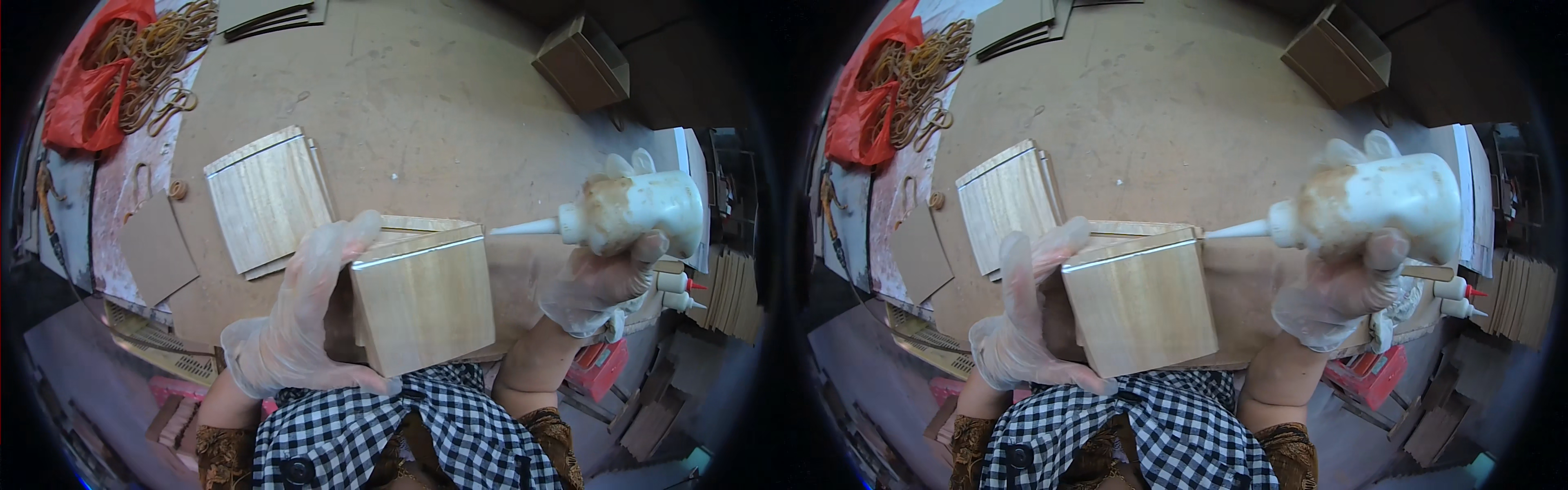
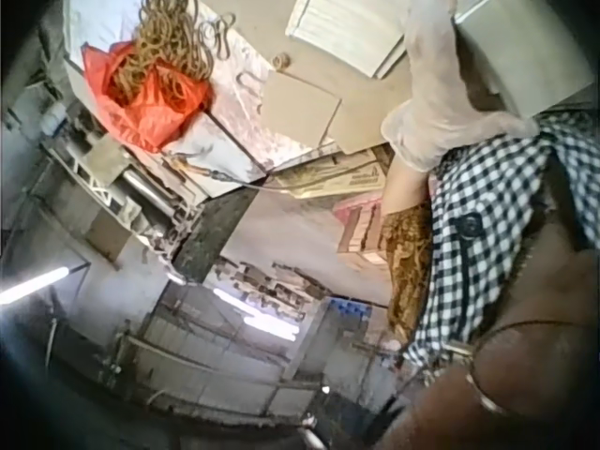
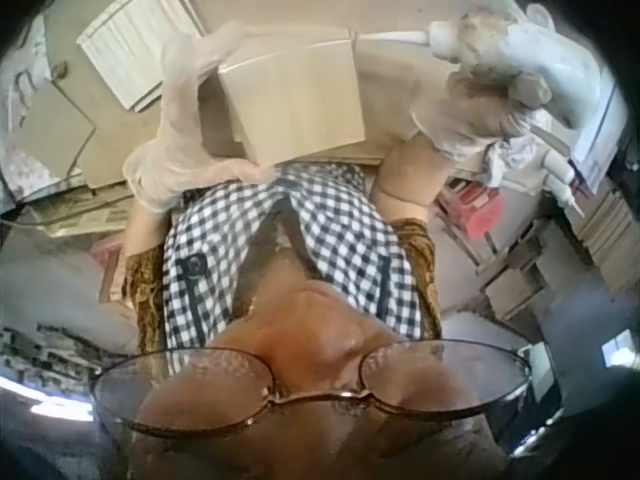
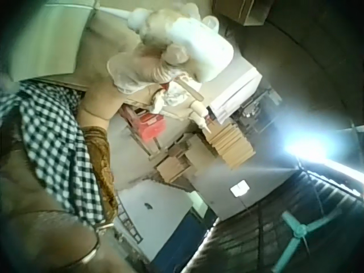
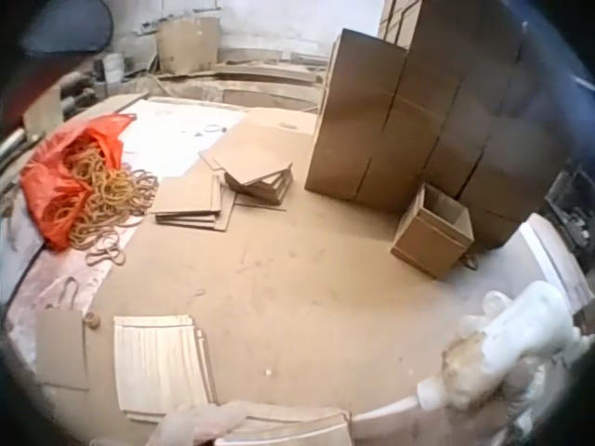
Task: The person assembles small wooden boxes by applying glue to the edges of thin wooden boards and pressing them together. They wipe excess glue from the joints with a cloth and stack the finished boxes on the table.
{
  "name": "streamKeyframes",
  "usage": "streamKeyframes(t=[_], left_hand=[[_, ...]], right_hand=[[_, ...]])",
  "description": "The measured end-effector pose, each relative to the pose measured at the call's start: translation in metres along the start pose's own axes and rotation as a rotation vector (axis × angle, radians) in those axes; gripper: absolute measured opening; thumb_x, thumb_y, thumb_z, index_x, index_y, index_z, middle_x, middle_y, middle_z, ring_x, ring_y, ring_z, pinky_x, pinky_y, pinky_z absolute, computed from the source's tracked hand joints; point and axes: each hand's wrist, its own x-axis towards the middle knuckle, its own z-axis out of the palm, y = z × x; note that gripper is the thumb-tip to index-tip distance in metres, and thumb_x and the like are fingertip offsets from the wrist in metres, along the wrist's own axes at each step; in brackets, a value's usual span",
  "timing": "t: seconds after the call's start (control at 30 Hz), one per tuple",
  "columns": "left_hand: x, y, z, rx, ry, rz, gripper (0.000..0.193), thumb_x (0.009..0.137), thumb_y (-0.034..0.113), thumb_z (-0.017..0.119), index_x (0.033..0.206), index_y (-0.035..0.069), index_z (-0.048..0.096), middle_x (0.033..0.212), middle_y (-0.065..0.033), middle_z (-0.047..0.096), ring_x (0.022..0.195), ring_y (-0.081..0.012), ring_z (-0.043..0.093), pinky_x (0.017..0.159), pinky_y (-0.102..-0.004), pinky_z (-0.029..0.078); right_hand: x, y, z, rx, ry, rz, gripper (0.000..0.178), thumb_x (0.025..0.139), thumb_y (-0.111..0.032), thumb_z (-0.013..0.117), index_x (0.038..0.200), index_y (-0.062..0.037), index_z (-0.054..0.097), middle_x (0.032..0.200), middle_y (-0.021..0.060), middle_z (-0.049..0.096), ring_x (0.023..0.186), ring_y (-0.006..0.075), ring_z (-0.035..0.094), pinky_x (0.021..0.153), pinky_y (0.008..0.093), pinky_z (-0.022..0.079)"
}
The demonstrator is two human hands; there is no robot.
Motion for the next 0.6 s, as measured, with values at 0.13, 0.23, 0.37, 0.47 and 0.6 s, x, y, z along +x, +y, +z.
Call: streamKeyframes(t=[0.13,0.23,0.37,0.47,0.6], left_hand=[[0.008,0.002,-0.021,-0.075,-0.107,-0.012,0.117,0.063,0.045,0.088,0.150,-0.001,0.023,0.151,-0.0236,0.033,0.135,-0.0361,0.042,0.113,-0.0476,0.030],[0.014,-0.004,-0.028,-0.146,-0.054,-0.015,0.106,0.074,0.025,0.083,0.154,0.004,0.018,0.157,-0.0258,0.025,0.130,-0.0314,0.052,0.108,-0.0410,0.040],[0.024,-0.007,-0.027,-0.224,0.005,-0.019,0.093,0.076,-0.002,0.077,0.153,0.008,0.026,0.158,-0.0235,0.025,0.114,-0.0226,0.062,0.097,-0.0327,0.050],[0.027,-0.013,-0.028,-0.228,0.008,-0.077,0.085,0.075,-0.007,0.074,0.150,0.009,0.037,0.154,-0.0188,0.037,0.101,-0.0144,0.062,0.098,-0.0311,0.047],[0.035,-0.016,-0.028,-0.282,0.016,-0.096,0.072,0.083,-0.012,0.062,0.148,0.005,0.038,0.142,-0.0112,0.052,0.078,-0.0076,0.059,0.079,-0.0249,0.050]], right_hand=[[0.010,0.006,-0.020,0.197,0.065,0.008,0.077,0.084,-0.046,0.073,0.139,-0.0025,0.041,0.130,0.0228,0.054,0.114,0.0375,0.059,0.092,0.0516,0.055],[0.015,0.015,-0.032,0.781,0.007,0.257,0.071,0.090,-0.041,0.069,0.141,-0.0023,0.038,0.139,0.0262,0.047,0.126,0.0435,0.050,0.098,0.0616,0.047],[0.004,0.036,-0.015,1.093,-0.159,0.480,0.065,0.090,-0.031,0.069,0.142,-0.0070,0.038,0.151,0.0252,0.035,0.137,0.0456,0.037,0.110,0.0635,0.035],[-0.011,0.043,0.004,1.172,-0.122,0.548,0.064,0.092,-0.033,0.067,0.142,-0.0070,0.037,0.150,0.0251,0.036,0.137,0.0452,0.037,0.111,0.0630,0.034],[-0.024,0.040,0.026,1.203,-0.014,0.651,0.062,0.091,-0.036,0.067,0.141,-0.0079,0.042,0.149,0.0243,0.038,0.135,0.0449,0.039,0.110,0.0628,0.036]])
